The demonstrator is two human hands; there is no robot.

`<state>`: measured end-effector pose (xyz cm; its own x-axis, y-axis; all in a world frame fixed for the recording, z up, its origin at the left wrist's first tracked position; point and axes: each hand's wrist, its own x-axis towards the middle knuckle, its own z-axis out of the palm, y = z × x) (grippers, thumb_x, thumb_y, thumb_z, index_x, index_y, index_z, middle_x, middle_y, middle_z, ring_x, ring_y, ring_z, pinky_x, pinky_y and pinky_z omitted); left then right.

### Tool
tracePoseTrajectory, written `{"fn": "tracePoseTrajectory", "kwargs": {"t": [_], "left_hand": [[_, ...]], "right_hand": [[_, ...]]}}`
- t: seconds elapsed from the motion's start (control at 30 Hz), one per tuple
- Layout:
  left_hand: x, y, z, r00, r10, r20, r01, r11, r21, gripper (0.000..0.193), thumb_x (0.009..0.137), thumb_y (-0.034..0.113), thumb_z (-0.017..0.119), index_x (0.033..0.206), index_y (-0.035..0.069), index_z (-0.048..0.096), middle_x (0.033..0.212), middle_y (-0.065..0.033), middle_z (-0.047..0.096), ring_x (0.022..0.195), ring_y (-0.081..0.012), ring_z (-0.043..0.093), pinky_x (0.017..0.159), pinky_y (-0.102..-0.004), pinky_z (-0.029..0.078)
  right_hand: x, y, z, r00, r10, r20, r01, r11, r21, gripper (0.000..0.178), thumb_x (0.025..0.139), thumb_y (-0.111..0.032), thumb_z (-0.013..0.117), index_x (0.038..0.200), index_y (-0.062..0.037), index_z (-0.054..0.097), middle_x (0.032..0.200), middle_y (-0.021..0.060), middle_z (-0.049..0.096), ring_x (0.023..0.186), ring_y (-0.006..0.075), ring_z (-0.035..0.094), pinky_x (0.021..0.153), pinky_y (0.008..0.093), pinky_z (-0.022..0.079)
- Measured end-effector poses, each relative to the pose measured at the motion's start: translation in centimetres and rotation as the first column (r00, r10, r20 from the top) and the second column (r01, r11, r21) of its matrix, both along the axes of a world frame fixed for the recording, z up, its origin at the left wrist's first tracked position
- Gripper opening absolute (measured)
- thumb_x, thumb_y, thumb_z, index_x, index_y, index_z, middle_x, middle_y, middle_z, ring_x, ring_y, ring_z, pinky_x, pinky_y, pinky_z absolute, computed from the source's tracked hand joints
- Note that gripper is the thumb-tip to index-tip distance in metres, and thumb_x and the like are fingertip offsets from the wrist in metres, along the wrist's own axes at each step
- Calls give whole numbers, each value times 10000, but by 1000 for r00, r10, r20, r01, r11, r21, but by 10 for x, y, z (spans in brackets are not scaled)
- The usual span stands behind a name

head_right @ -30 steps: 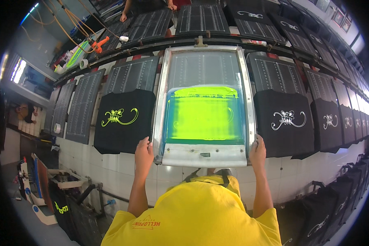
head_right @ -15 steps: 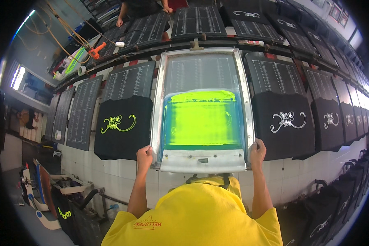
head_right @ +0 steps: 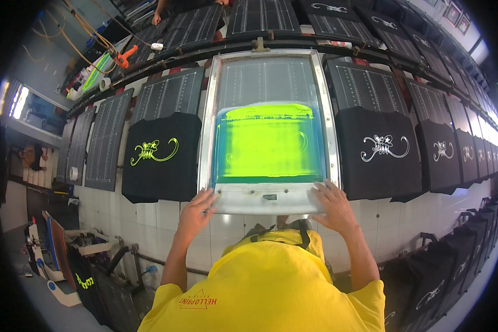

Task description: The person is screen printing designs onto black t-shirts using a squeegee to apply green ink through a screen mesh onto t-shirts at multiple printing stations.

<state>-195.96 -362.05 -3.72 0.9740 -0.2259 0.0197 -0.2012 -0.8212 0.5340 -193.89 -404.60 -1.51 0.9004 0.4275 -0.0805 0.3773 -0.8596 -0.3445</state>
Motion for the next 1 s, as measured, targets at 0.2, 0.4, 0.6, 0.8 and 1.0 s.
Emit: {"fn": "tracePoseTrajectory", "kwargs": {"t": [0.2, 0.4, 0.6, 0.8, 1.0], "left_hand": [[1, -19, 15, 954, -290, -77, 300, 905, 301, 615, 753, 50, 653, 1348, 48, 499, 1438, -91, 439, 1361, -290, 377, 1075, -432, 374], [51, -32, 18, 971, -179, -161, 220, 930, 295, 483, 665, -3, 652, 1143, 34, 598, 1242, -111, 553, 1194, -294, 513, 938, -412, 475], [88, -30, 21, 969, -93, -228, 146, 962, 231, 372, 667, -12, 614, 1038, -2, 645, 987, -166, 672, 927, -350, 642, 831, -441, 524], [66, -29, 8, 993, -79, -86, 93, 981, 170, 412, 652, -40, 612, 1057, 22, 657, 1159, -126, 660, 1012, -326, 646, 877, -422, 531], [39, -34, -20, 984, -129, 120, 108, 980, 167, 406, 662, -72, 628, 1061, 3, 610, 1145, -122, 652, 1095, -292, 629, 884, -372, 538]], "right_hand": [[9, -3, -7, 978, 203, -55, -209, 965, -160, 739, 656, -156, 777, 1342, -101, 506, 1365, 85, 525, 1290, 287, 465, 1070, 410, 406], [40, 9, 4, 985, 166, 46, -158, 976, -147, 421, 662, -119, 726, 1059, -63, 598, 1013, 113, 620, 986, 305, 612, 841, 414, 523], [71, 12, 7, 995, 46, 86, -42, 998, -44, 208, 662, -83, 712, 829, -34, 599, 817, 115, 610, 802, 320, 632, 711, 421, 531], [45, 8, -2, 987, 29, 159, -31, 999, 11, 256, 627, -64, 721, 833, -40, 571, 839, 111, 591, 817, 313, 620, 712, 417, 525], [22, 14, -20, 969, 3, 247, -8, 1000, 21, 234, 639, 2, 652, 853, -35, 563, 896, 111, 595, 876, 309, 608, 750, 403, 527]]}}
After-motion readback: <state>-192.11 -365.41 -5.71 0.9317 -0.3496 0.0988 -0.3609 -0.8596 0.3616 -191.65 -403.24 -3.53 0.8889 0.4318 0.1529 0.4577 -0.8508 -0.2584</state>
